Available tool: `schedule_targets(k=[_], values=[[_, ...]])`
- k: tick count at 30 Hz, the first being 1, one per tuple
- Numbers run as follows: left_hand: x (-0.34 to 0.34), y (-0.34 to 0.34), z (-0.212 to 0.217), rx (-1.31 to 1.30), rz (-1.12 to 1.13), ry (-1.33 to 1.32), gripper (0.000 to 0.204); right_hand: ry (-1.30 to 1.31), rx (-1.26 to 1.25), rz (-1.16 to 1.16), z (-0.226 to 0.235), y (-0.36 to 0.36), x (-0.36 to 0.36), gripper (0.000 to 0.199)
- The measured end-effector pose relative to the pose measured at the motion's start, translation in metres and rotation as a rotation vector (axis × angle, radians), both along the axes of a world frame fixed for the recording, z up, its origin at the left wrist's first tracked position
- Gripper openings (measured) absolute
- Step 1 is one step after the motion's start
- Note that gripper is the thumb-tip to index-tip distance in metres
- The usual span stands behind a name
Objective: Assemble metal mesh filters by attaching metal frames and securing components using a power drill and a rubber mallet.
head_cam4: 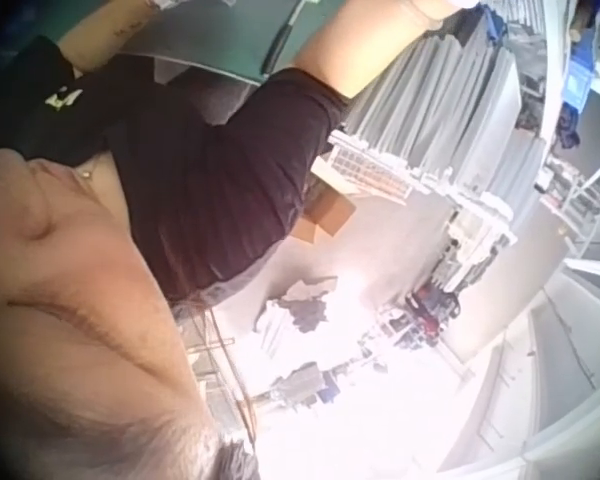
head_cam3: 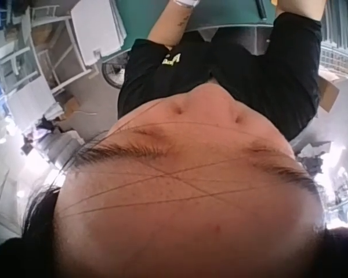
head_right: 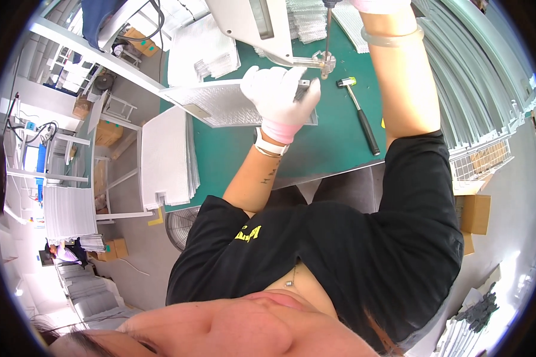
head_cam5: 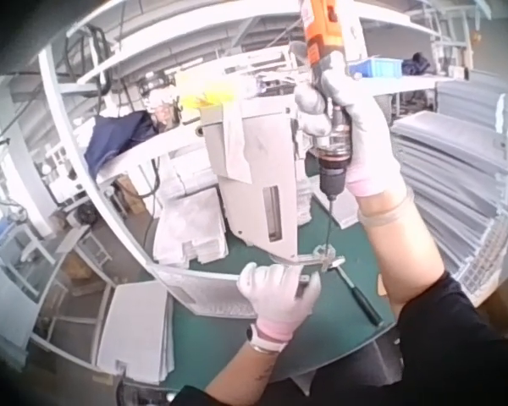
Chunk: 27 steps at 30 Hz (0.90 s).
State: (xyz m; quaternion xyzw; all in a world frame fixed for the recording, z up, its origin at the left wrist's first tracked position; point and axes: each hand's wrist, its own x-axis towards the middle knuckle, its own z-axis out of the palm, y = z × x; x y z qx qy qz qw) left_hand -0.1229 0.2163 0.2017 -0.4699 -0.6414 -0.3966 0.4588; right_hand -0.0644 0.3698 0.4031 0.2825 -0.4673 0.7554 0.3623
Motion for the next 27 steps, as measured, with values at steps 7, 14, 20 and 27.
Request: schedule_targets(k=[7, 14, 20, 27], values=[[0.003, 0.001, 0.003, -0.130, -0.084, -0.066, 0.029, -0.086, 0.072, 0.002, -0.051, 0.003, 0.005, 0.026], [0.001, -0.003, 0.006, -0.162, -0.070, -0.094, 0.036, -0.125, 0.062, -0.028, -0.036, -0.003, 0.009, 0.030], [-0.006, -0.019, 0.010, -0.221, -0.182, -0.077, 0.039, -0.044, -0.217, -0.180, 0.006, -0.006, 0.007, 0.026], [-0.012, -0.010, -0.017, 0.104, -0.206, -0.091, 0.032, -0.177, 0.068, -0.208, -0.060, -0.016, 0.017, 0.037]])
